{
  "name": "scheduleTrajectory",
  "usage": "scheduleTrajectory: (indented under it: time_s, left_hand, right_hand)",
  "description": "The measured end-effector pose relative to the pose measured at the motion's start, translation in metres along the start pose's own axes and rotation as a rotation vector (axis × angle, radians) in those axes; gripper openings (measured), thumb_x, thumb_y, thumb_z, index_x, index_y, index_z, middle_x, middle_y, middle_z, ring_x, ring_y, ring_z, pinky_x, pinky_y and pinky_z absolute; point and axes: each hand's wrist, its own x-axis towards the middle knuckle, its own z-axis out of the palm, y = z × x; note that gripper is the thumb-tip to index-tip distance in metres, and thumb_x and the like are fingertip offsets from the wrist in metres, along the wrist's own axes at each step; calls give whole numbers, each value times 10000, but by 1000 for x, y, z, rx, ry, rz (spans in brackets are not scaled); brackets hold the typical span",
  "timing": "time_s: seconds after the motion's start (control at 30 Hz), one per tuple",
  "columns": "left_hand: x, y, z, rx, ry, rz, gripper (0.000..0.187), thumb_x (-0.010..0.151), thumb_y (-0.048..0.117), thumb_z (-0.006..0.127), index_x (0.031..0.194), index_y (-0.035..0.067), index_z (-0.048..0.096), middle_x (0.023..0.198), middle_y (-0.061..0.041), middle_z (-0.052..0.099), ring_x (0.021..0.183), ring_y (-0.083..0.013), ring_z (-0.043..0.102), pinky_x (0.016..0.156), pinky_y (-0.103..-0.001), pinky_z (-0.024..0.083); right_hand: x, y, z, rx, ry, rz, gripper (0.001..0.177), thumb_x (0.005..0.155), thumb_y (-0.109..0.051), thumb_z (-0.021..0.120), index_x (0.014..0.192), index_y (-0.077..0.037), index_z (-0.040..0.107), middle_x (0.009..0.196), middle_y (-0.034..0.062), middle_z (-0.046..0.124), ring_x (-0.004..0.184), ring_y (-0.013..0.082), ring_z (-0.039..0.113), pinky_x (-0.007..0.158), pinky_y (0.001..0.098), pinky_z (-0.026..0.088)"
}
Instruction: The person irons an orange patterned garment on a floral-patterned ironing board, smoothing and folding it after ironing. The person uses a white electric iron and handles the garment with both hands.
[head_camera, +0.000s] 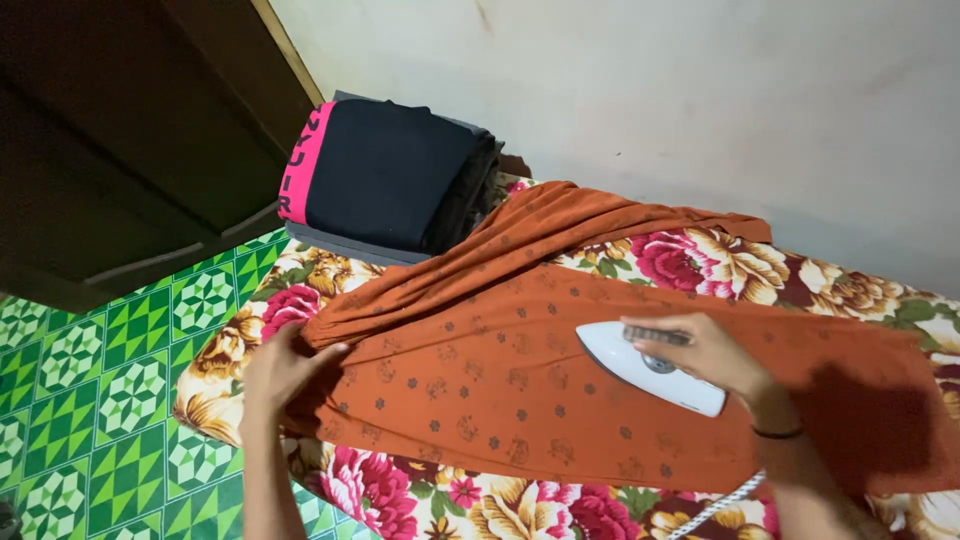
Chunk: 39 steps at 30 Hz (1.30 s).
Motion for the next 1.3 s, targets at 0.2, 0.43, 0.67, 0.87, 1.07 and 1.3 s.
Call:
scheduleTrajectory:
  time_s: [0.2, 0.43, 0.67, 0.87, 1.07, 1.3]
  left_hand:
    - [75, -39, 70, 154, 22, 181, 614, 817, 350, 742, 1387, 149, 634, 1090, -244, 761, 1140, -445, 682, 974, -569, 523]
    - [56, -23, 51, -176, 59, 148, 452, 873, 200, 563, 1313, 229, 659, 1128, -253, 735, 1203, -487, 613, 1030, -616, 470]
    - [66, -40, 72, -240, 185, 270, 251, 889, 197, 569, 1126, 158, 643, 1028, -97, 754, 935, -289, 692, 779, -433, 462]
    - [34, -5, 59, -265, 188, 145, 382, 892, 183, 572, 1255, 141, 683, 1101, -139, 749, 1006, -305, 663, 849, -432, 448]
    - [111, -88, 107, -11, 263, 167, 452, 909, 362, 622, 1323, 186, 674, 1107, -233, 762, 1030, -491, 698, 783, -537, 508]
    - [89, -63, 85, 82, 201, 210, 622, 855, 356, 578, 1420, 109, 654, 1183, -338, 728, 1112, -555, 659, 836, -577, 507]
  right_hand:
    - [30, -8, 34, -231, -205, -114, 482, 787, -379, 813, 1238, -209, 812, 1130, 129, 836, 1011, 226, 774, 792, 332, 566]
    - [75, -102, 175, -392, -364, -287, 434, 894, -491, 678, 1282, -310, 743, 1228, 8, 759, 1184, 243, 689, 962, 367, 524]
    - [103, -108, 249, -588, -160, -523, 430, 932, -443, 541, 1327, -364, 689, 1052, 91, 773, 914, 359, 715, 688, 505, 548]
    - [97, -46, 119, -561, -44, -477, 362, 963, -399, 613, 1315, -364, 695, 1058, -2, 787, 859, 255, 732, 548, 426, 533]
    - [14, 11, -59, -226, 46, 49, 370, 944, -376, 648, 1283, -266, 748, 1117, -74, 804, 702, 45, 690, 658, 199, 502]
    - [-70, 113, -194, -71, 292, 184, 445, 897, -258, 696, 1293, -66, 760, 899, 133, 789, 609, 175, 577, 513, 284, 417]
